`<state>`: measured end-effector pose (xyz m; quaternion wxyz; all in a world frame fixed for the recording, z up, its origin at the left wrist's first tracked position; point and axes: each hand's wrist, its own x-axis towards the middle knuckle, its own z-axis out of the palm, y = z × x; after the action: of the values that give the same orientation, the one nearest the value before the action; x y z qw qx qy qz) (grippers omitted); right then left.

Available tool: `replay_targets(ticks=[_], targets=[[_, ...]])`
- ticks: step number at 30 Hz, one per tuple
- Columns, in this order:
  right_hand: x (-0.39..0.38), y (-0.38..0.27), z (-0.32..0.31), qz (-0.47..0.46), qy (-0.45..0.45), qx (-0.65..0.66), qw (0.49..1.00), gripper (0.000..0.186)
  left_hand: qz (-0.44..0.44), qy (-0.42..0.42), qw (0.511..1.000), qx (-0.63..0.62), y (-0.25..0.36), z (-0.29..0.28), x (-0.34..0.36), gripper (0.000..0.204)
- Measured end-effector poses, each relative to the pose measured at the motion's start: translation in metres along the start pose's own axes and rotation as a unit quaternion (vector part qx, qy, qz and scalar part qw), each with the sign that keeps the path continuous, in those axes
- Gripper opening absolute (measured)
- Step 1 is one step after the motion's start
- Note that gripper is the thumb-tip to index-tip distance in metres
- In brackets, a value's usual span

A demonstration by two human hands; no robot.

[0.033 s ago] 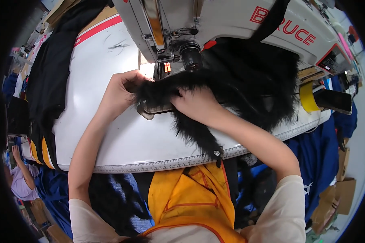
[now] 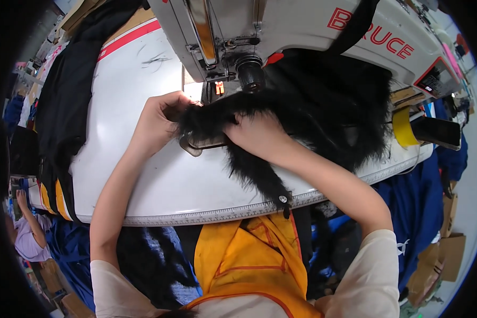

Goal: Sewing fur trim onto garments using an industrial sewing machine.

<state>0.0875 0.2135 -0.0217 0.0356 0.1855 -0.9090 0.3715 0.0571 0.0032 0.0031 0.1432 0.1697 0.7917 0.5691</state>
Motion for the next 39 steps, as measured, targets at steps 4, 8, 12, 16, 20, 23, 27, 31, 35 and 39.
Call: replay_targets(ticks=[4,8,12,16,20,23,27,31,35,39], targets=[[0.005,0.008,-0.011,-0.039,-0.061,-0.190,0.979,0.024,0.111,0.055,0.982,0.141,0.000,0.010,-0.004,0.021],[-0.016,0.005,-0.026,-0.128,-0.079,-0.260,0.954,0.020,0.434,0.071,0.759,0.479,0.000,0.005,0.002,0.016],[-0.045,-0.012,-0.053,-0.281,-0.027,-0.366,0.887,0.027,0.491,0.032,0.679,0.544,0.000,0.001,0.002,0.011],[-0.015,-0.021,-0.044,-0.312,0.094,-0.258,0.909,0.037,0.502,-0.005,0.680,0.535,0.002,-0.007,0.002,0.014],[0.000,0.004,-0.030,-0.296,-0.025,-0.177,0.938,0.036,0.497,-0.030,0.707,0.502,-0.003,-0.013,0.003,0.025],[0.001,0.011,-0.030,-0.301,-0.015,-0.270,0.915,0.033,0.495,-0.036,0.722,0.482,-0.002,-0.014,0.012,0.026],[0.018,0.020,-0.034,-0.304,0.014,-0.277,0.912,0.028,0.491,0.020,0.733,0.470,-0.008,-0.011,0.032,0.024],[0.017,0.027,-0.038,-0.262,0.010,-0.297,0.918,0.018,0.477,0.043,0.739,0.474,-0.010,-0.009,0.035,0.020],[0.016,0.038,-0.030,-0.262,0.078,-0.303,0.913,0.020,0.486,0.062,0.727,0.481,-0.012,-0.006,0.040,0.018],[0.024,0.040,-0.038,-0.298,0.069,-0.261,0.916,0.018,0.481,0.072,0.702,0.520,-0.011,-0.003,0.038,0.018]])
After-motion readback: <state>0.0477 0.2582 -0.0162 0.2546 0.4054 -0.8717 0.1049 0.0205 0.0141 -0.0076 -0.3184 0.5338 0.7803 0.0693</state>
